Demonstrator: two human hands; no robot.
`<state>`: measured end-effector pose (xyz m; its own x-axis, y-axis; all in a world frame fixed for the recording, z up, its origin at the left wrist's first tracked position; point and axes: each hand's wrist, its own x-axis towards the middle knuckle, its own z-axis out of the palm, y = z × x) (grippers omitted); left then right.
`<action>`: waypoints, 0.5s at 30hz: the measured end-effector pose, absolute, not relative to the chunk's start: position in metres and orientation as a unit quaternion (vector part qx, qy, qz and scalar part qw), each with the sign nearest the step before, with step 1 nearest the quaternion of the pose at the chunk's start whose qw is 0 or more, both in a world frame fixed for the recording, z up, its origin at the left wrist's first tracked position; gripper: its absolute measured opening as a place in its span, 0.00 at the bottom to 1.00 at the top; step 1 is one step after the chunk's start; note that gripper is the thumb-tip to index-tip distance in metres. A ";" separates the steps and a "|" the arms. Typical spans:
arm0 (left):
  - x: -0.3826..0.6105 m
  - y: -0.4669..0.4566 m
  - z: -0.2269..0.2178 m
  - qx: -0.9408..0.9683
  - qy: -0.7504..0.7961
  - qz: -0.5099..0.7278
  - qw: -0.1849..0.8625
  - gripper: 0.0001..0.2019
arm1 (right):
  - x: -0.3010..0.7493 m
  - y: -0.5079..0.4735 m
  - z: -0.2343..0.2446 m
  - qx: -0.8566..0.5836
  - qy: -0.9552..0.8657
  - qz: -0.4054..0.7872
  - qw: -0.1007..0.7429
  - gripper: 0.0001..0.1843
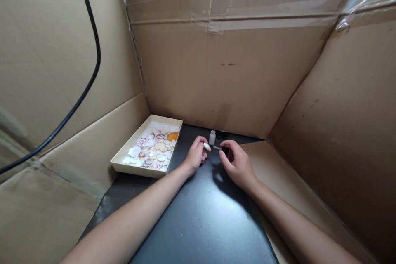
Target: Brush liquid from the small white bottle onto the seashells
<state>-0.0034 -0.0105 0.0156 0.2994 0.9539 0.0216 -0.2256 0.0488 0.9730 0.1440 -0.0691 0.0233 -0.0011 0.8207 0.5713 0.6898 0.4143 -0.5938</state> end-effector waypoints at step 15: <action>-0.002 -0.011 0.017 0.518 0.366 0.468 0.615 0.04 | 0.145 -0.069 0.020 -0.544 -0.695 0.104 0.457 0.09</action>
<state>-0.0020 -0.0110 0.0166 0.2949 0.9549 0.0350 -0.1966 0.0248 0.9802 0.1447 -0.0689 0.0204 0.0113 0.8524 0.5228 0.6617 0.3856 -0.6430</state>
